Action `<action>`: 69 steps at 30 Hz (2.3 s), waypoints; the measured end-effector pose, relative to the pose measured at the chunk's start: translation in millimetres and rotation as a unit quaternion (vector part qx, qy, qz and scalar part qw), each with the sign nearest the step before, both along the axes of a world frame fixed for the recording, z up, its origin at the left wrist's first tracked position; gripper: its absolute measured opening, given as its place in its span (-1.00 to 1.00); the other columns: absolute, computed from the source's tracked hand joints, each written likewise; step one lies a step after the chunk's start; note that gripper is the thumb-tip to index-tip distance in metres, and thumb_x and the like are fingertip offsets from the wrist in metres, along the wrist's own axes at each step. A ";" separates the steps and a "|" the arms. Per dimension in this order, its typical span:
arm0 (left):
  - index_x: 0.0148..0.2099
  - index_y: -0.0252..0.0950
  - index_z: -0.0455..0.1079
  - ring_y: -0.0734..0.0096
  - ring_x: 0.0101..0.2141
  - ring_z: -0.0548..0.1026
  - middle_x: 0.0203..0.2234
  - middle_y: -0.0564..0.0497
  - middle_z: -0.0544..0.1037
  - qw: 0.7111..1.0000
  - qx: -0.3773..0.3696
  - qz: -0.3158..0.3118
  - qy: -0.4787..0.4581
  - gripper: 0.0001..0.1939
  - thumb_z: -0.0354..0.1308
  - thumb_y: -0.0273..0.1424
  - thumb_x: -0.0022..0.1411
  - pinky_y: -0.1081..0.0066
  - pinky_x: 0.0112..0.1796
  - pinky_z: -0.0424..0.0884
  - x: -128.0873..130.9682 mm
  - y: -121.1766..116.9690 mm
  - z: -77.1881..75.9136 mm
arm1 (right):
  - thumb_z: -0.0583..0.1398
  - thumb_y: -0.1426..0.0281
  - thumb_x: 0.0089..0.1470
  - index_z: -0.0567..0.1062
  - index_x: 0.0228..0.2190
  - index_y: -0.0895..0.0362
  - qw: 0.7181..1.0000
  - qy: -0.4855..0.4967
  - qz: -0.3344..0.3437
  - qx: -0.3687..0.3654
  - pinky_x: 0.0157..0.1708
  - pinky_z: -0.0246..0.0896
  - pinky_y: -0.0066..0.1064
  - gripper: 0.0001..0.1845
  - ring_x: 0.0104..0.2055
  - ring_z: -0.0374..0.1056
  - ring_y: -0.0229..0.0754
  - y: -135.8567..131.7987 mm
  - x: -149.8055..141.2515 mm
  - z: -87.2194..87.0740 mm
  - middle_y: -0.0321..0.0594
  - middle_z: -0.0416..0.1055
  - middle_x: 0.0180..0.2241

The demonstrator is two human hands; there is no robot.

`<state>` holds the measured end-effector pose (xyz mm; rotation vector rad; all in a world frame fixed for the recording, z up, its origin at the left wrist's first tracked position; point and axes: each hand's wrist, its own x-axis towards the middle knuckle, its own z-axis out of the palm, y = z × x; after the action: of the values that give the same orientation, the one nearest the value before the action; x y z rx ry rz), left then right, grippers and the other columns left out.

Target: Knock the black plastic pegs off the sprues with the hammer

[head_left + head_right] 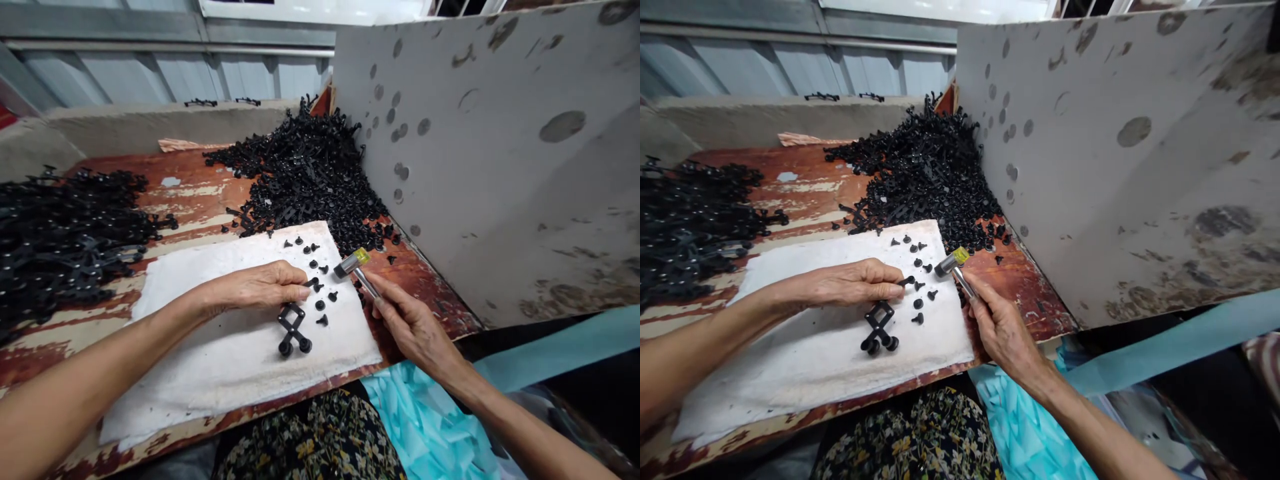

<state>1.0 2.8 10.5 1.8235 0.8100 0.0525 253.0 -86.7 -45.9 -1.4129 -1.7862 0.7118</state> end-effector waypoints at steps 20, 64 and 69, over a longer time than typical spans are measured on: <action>-0.48 -0.29 0.25 0.57 -0.58 0.16 -0.62 0.12 0.26 0.995 0.087 0.051 0.011 -0.58 -0.04 -0.12 0.32 0.55 -0.54 0.10 -25.6 -16.3 -8.7 | 0.03 0.48 0.23 0.38 0.18 0.06 0.997 -0.009 0.046 0.064 0.10 0.33 -0.13 -0.49 0.11 0.39 -0.07 -1.8 -17.2 17.9 -0.13 0.43 0.13; -0.53 -0.25 0.09 0.54 -0.59 0.10 -0.65 0.14 0.13 0.979 0.156 0.069 0.108 -0.62 -0.12 -0.18 0.29 0.46 -0.52 0.04 -5.2 -20.2 -16.1 | 0.06 0.41 0.22 0.44 0.13 0.14 0.999 0.038 -0.009 -0.013 -0.08 0.44 -0.25 -0.54 -0.12 0.52 -0.11 -15.1 3.3 -4.9 -0.07 0.54 -0.04; -0.55 -0.24 0.07 0.51 -0.59 0.10 -0.67 0.13 0.14 0.960 0.205 0.076 0.177 -0.66 -0.10 -0.28 0.27 0.42 -0.49 0.00 3.5 -24.1 -4.0 | 0.03 0.51 0.24 0.38 0.18 0.14 0.997 -0.010 0.033 0.069 0.08 0.35 -0.21 -0.51 0.11 0.41 -0.08 -12.9 -2.7 -0.5 -0.05 0.43 0.12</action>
<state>4.5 -21.3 6.5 2.1925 1.2654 -0.0105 250.2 -99.6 -46.3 -1.2801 -1.8670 0.5978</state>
